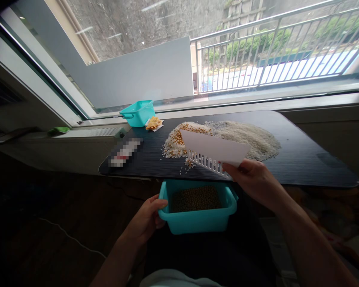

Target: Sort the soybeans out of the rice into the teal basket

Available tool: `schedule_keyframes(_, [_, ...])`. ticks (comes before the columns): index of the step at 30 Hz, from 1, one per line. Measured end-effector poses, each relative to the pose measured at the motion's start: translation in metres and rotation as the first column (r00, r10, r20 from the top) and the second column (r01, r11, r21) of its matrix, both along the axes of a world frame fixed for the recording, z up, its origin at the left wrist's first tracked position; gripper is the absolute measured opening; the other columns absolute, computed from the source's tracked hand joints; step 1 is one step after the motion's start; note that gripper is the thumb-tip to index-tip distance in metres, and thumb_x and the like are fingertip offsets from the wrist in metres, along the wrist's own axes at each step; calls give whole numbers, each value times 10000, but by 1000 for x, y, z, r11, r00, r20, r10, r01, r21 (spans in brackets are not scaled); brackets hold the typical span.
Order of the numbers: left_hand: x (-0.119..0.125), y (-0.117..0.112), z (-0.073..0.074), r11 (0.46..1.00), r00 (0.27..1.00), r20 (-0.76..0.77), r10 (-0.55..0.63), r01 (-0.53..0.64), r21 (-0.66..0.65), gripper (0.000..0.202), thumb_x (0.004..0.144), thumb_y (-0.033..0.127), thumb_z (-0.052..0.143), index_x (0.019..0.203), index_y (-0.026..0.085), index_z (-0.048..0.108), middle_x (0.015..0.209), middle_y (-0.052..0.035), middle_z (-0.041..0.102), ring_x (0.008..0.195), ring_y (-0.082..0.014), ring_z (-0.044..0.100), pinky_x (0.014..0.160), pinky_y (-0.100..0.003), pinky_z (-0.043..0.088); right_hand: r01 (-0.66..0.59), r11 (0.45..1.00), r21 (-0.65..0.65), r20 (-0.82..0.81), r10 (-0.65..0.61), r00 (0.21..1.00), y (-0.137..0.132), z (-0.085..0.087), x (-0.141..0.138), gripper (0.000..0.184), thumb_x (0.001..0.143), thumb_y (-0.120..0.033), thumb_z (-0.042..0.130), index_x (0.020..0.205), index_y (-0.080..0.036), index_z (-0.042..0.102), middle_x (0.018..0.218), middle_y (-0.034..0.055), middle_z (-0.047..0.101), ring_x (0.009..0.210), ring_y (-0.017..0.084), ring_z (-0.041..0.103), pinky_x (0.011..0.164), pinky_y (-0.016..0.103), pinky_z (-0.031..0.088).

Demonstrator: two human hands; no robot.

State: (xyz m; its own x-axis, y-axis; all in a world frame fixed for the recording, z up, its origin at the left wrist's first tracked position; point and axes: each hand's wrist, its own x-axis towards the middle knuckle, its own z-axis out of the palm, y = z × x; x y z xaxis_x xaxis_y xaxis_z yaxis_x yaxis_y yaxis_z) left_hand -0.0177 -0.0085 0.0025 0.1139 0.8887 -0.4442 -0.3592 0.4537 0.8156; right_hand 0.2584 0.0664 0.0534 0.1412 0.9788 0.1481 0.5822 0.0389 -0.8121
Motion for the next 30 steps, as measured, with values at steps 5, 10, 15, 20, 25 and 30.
schedule_keyframes(5, [2, 1, 3, 1000, 1000, -25, 6, -6, -1, 356, 564, 384, 810, 645, 200, 516, 388, 107, 396, 357, -42, 284, 377, -191, 196, -34, 999, -42, -34, 33, 999, -6, 1, 6, 594, 597, -754, 675, 659, -169, 758, 572, 45, 666, 558, 193, 570, 515, 307, 414])
schedule_keyframes(10, [2, 1, 4, 1000, 1000, -27, 1, -1, 2, 364, 569, 395, 814, 650, 200, 518, 390, 110, 390, 359, -42, 282, 380, -193, 200, -70, 996, -57, -39, 68, 997, -6, -3, 8, 586, 612, -742, 668, 685, -171, 777, 548, 48, 671, 543, 204, 587, 518, 322, 429])
schedule_keyframes(15, [2, 0, 3, 1000, 1000, -19, 2, -2, 6, 377, 576, 406, 822, 659, 199, 517, 399, 112, 388, 362, -42, 281, 382, -192, 198, -45, 998, -36, -51, 43, 998, -6, -1, 7, 545, 608, -720, 675, 678, -189, 780, 562, 50, 682, 552, 206, 583, 524, 326, 432])
schedule_keyframes(20, [2, -1, 2, 1000, 1000, -12, 8, -8, -2, 365, 584, 390, 817, 659, 197, 516, 413, 110, 389, 367, -41, 285, 385, -193, 197, -76, 996, -46, -94, 71, 993, -4, -1, 6, 540, 609, -705, 695, 662, -173, 772, 512, 42, 645, 515, 185, 551, 497, 313, 408])
schedule_keyframes(25, [1, 0, 0, 1000, 1000, -18, -6, 6, 2, 385, 589, 415, 824, 671, 200, 515, 410, 114, 384, 362, -43, 285, 385, -194, 203, -64, 998, -15, -106, 62, 992, -4, -4, 8, 567, 590, -748, 699, 665, -191, 773, 544, 47, 675, 518, 189, 562, 508, 324, 428])
schedule_keyframes(30, [1, 0, 0, 1000, 1000, -3, 9, -9, -13, 359, 588, 380, 815, 664, 195, 517, 419, 111, 393, 368, -41, 293, 388, -193, 195, -109, 994, -30, -139, 103, 985, -6, -7, 8, 560, 587, -792, 695, 635, -238, 762, 543, 38, 668, 524, 201, 554, 497, 328, 428])
